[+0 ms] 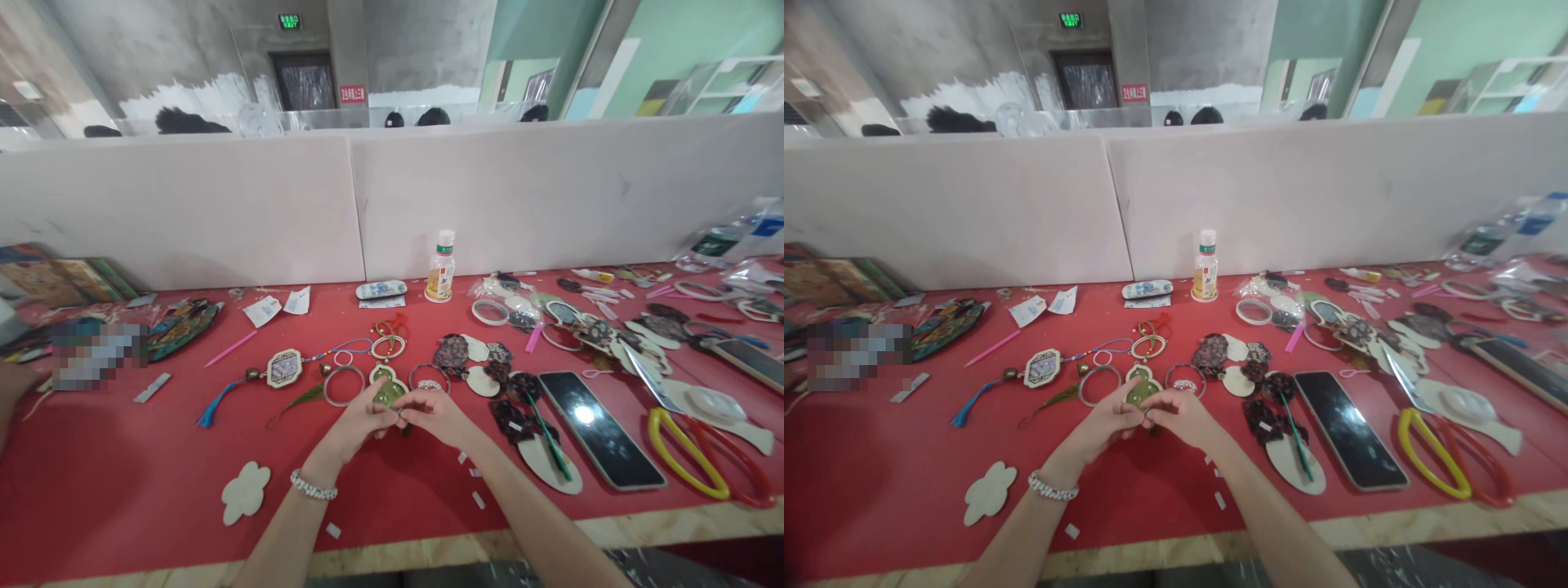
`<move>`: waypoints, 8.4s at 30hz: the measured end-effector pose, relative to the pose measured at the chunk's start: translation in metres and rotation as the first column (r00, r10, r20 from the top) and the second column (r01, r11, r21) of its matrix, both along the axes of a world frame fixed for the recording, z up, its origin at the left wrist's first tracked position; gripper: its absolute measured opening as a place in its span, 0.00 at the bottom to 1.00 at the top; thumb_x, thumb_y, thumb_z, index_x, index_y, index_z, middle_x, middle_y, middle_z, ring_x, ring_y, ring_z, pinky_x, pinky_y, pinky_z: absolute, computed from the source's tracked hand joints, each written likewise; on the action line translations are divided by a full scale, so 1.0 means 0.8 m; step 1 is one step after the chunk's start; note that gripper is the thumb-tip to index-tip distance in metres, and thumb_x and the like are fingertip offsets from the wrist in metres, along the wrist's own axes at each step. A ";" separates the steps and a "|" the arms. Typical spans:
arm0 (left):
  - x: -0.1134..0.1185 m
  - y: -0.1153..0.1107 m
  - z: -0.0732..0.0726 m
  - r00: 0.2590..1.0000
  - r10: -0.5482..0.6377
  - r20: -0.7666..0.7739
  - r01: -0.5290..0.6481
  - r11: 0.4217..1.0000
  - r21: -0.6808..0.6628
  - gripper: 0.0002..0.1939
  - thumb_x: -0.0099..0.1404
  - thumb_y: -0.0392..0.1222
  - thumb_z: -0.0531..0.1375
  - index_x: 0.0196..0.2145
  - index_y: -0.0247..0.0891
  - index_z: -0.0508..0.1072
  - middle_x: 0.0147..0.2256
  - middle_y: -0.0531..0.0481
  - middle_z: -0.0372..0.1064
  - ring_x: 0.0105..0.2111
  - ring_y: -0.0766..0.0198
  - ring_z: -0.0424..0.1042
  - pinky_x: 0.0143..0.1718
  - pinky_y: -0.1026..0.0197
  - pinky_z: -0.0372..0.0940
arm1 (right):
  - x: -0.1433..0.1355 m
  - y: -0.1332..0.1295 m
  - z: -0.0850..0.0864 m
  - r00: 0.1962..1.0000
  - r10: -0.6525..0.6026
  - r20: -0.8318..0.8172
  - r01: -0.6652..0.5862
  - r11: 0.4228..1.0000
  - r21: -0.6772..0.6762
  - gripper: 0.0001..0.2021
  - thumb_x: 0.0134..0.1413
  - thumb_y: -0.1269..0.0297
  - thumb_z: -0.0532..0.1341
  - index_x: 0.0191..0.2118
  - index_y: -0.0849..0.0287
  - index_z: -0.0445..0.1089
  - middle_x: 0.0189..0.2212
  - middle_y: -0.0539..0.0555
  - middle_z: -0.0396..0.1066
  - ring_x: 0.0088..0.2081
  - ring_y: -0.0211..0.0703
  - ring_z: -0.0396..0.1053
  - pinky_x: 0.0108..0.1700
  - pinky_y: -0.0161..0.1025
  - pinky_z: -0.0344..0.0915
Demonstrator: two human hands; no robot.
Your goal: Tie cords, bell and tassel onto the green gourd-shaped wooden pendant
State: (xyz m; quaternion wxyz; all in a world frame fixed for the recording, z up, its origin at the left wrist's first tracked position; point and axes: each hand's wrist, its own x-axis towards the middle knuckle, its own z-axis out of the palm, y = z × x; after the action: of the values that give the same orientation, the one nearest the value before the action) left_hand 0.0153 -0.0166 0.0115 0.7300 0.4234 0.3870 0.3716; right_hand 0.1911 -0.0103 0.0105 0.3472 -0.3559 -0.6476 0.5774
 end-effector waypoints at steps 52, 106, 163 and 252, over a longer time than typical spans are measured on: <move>0.003 0.003 -0.004 0.998 0.038 0.059 -0.040 0.998 0.042 0.15 0.53 0.40 0.59 0.39 0.31 0.67 0.25 0.46 0.71 0.17 0.72 0.60 0.20 0.67 0.53 | -0.010 -0.001 0.000 0.988 -0.150 -0.034 0.151 0.988 0.037 0.09 0.48 0.58 0.57 0.28 0.59 0.67 0.24 0.50 0.69 0.28 0.37 0.66 0.33 0.33 0.62; 0.003 0.001 -0.007 0.982 0.166 -0.096 -0.154 0.981 0.116 0.14 0.53 0.45 0.58 0.32 0.31 0.76 0.19 0.50 0.65 0.22 0.66 0.62 0.25 0.65 0.55 | -0.012 -0.003 -0.005 0.907 -0.371 0.199 0.292 0.895 0.337 0.08 0.52 0.64 0.53 0.31 0.57 0.68 0.27 0.51 0.69 0.31 0.40 0.65 0.32 0.34 0.60; 0.001 0.011 -0.008 0.850 0.432 0.301 -0.398 0.902 -0.169 0.09 0.47 0.34 0.65 0.29 0.29 0.75 0.30 0.44 0.74 0.35 0.60 0.72 0.46 0.57 0.62 | -0.010 0.006 -0.012 0.948 -0.304 -0.092 0.309 0.950 0.047 0.08 0.49 0.60 0.56 0.29 0.58 0.64 0.33 0.53 0.70 0.34 0.40 0.66 0.37 0.36 0.62; 0.018 -0.003 -0.009 0.823 0.435 -0.367 -0.136 0.776 0.616 0.05 0.54 0.41 0.59 0.26 0.38 0.74 0.27 0.49 0.71 0.28 0.62 0.68 0.32 0.63 0.62 | -0.018 -0.002 -0.006 0.928 -0.361 -0.093 0.357 0.932 -0.057 0.10 0.44 0.57 0.59 0.28 0.59 0.69 0.22 0.49 0.67 0.25 0.36 0.64 0.29 0.33 0.62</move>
State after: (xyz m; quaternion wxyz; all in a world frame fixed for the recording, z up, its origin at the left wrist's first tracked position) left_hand 0.0295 -0.0191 0.0045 0.3812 0.6334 0.4927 0.4592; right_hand 0.1765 -0.0116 0.0054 0.4726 -0.4448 -0.5418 0.5341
